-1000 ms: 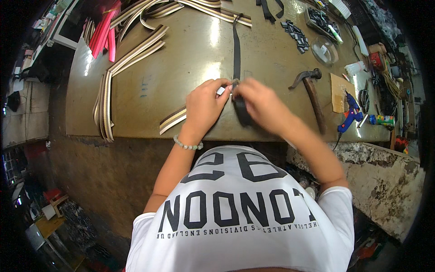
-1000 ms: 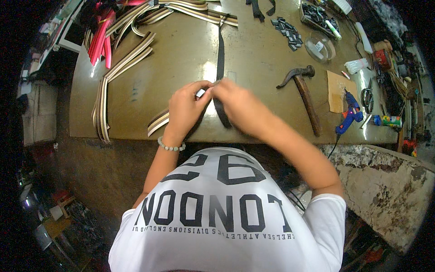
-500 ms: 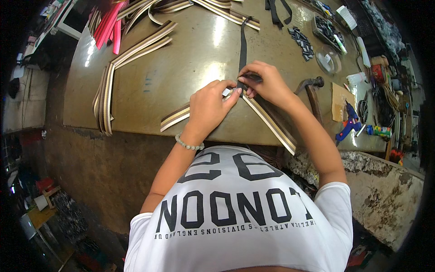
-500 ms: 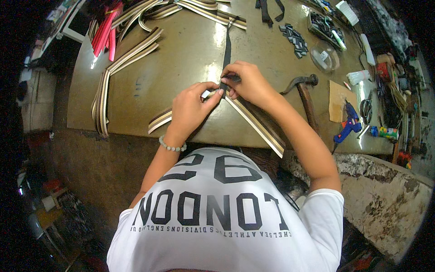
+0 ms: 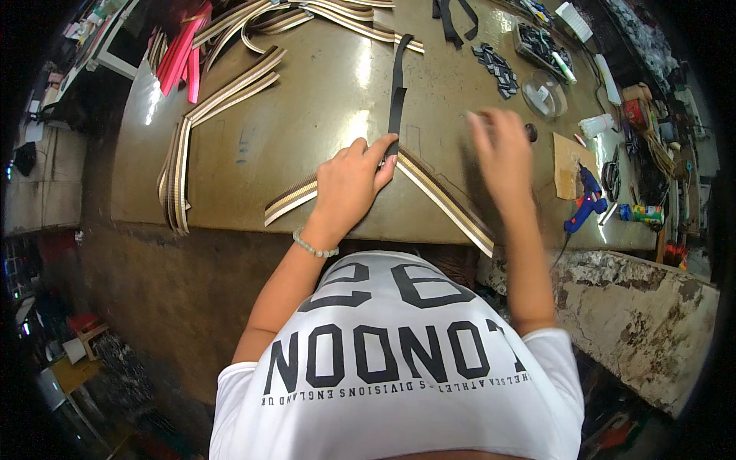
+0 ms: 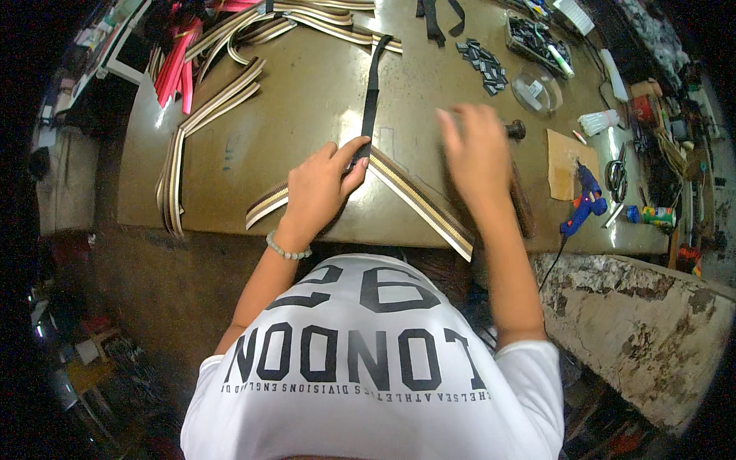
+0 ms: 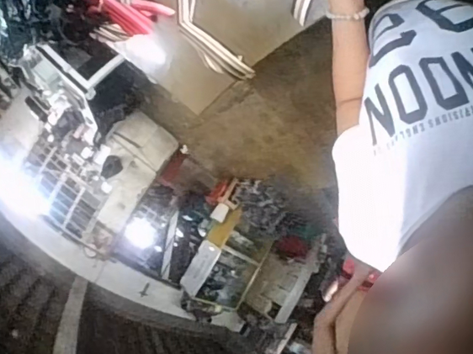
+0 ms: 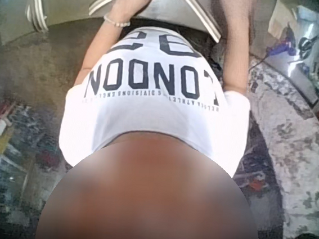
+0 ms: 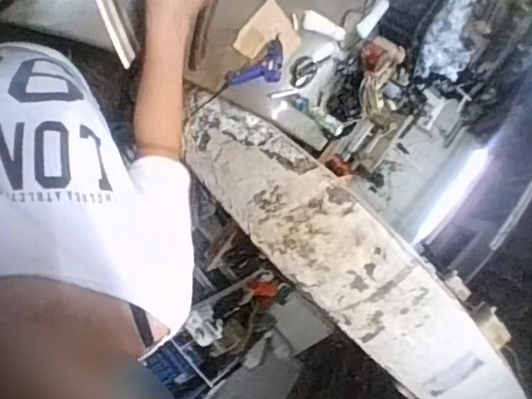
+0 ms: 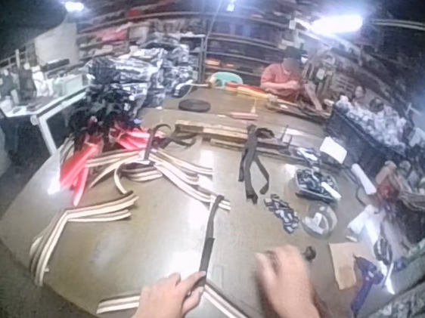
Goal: The person assembles zipper components on a workbench. They repeatedly apply hot glue to a black strap, attach zipper tape, and secure metal zipper stops with a hammer, repeating the cycle for multiple units.
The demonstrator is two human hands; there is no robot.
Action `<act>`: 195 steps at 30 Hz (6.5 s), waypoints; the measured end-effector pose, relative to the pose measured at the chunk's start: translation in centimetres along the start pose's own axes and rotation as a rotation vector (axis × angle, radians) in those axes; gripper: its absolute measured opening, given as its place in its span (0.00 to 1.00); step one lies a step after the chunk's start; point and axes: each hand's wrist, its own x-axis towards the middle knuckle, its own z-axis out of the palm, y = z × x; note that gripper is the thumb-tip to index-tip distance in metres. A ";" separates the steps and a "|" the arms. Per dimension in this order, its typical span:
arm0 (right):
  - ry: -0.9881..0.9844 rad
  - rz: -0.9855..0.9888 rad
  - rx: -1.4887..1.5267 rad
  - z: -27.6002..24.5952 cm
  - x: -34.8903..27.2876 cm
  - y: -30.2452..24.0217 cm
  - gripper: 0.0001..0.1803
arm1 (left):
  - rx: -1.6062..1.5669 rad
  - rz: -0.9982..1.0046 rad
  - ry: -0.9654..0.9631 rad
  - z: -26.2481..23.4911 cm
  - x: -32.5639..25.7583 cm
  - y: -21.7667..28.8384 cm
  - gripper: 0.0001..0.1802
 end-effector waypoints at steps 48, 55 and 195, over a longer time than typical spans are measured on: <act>-0.662 0.426 1.228 3.6 2.6 -6.3 0.23 | -0.894 -0.337 -0.197 -1.4 0.4 1.5 0.15; -0.579 0.380 0.953 4.3 2.6 -4.6 0.17 | -1.372 -0.247 -0.050 -4.0 -0.5 2.8 0.23; -0.151 0.569 1.106 -2.4 -3.7 -6.4 0.09 | -1.260 -0.339 -0.232 -2.3 -0.5 2.6 0.10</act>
